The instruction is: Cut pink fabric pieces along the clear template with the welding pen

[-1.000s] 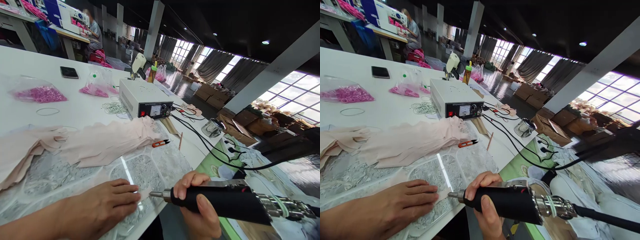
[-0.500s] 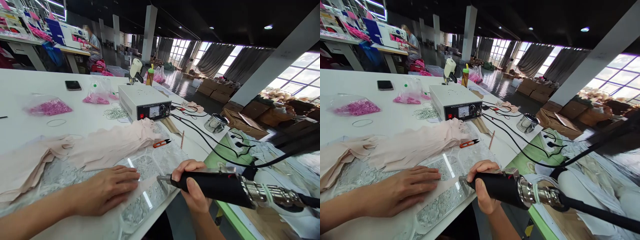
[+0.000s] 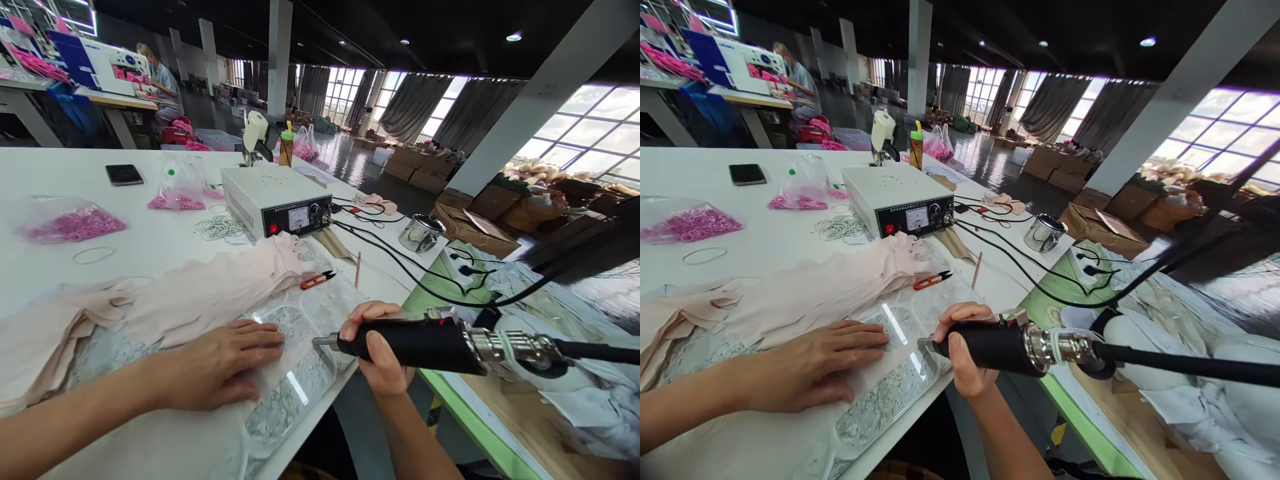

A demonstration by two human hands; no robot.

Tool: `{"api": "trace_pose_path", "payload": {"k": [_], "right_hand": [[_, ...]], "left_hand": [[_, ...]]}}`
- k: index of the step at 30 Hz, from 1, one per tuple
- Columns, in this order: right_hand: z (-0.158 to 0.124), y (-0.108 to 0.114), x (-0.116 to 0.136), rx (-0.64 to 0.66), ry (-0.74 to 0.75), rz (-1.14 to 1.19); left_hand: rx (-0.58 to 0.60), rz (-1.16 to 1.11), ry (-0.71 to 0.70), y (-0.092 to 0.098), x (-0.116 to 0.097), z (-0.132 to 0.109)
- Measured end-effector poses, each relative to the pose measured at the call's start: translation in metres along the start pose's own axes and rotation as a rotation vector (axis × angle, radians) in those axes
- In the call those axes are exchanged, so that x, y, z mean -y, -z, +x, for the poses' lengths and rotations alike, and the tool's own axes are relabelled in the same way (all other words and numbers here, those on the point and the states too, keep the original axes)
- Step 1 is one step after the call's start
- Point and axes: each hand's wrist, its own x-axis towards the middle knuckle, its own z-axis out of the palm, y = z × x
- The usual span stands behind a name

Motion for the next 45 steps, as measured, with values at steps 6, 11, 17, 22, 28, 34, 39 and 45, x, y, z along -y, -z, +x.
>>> {"api": "trace_pose_path", "payload": {"k": [6, 11, 17, 22, 28, 34, 39, 45], "right_hand": [[0.002, -0.003, -0.004, -0.049, 0.019, 0.014], [0.003, -0.003, -0.006, -0.078, 0.022, 0.026], [0.005, -0.003, -0.008, -0.079, 0.019, 0.038], [0.006, -0.002, -0.007, -0.074, 0.004, 0.047], [0.008, -0.002, -0.008, -0.079, 0.001, 0.041], [0.011, -0.002, -0.009, -0.076, 0.005, 0.024], [0.013, -0.003, -0.008, -0.089, 0.007, 0.022], [0.013, -0.002, -0.008, -0.095, -0.023, 0.039]], "left_hand": [[0.037, 0.017, 0.004, -0.002, 0.007, 0.004], [0.069, 0.054, -0.03, 0.0, 0.014, 0.007], [0.152, 0.05, -0.044, 0.009, 0.014, 0.017], [0.206, 0.005, -0.024, 0.018, 0.015, 0.022], [0.116, -0.063, -0.084, 0.009, 0.024, 0.019], [0.131, -0.007, -0.158, 0.001, 0.036, 0.02], [0.162, 0.023, -0.198, 0.01, 0.035, 0.028], [0.179, 0.062, -0.245, 0.02, 0.03, 0.031]]}}
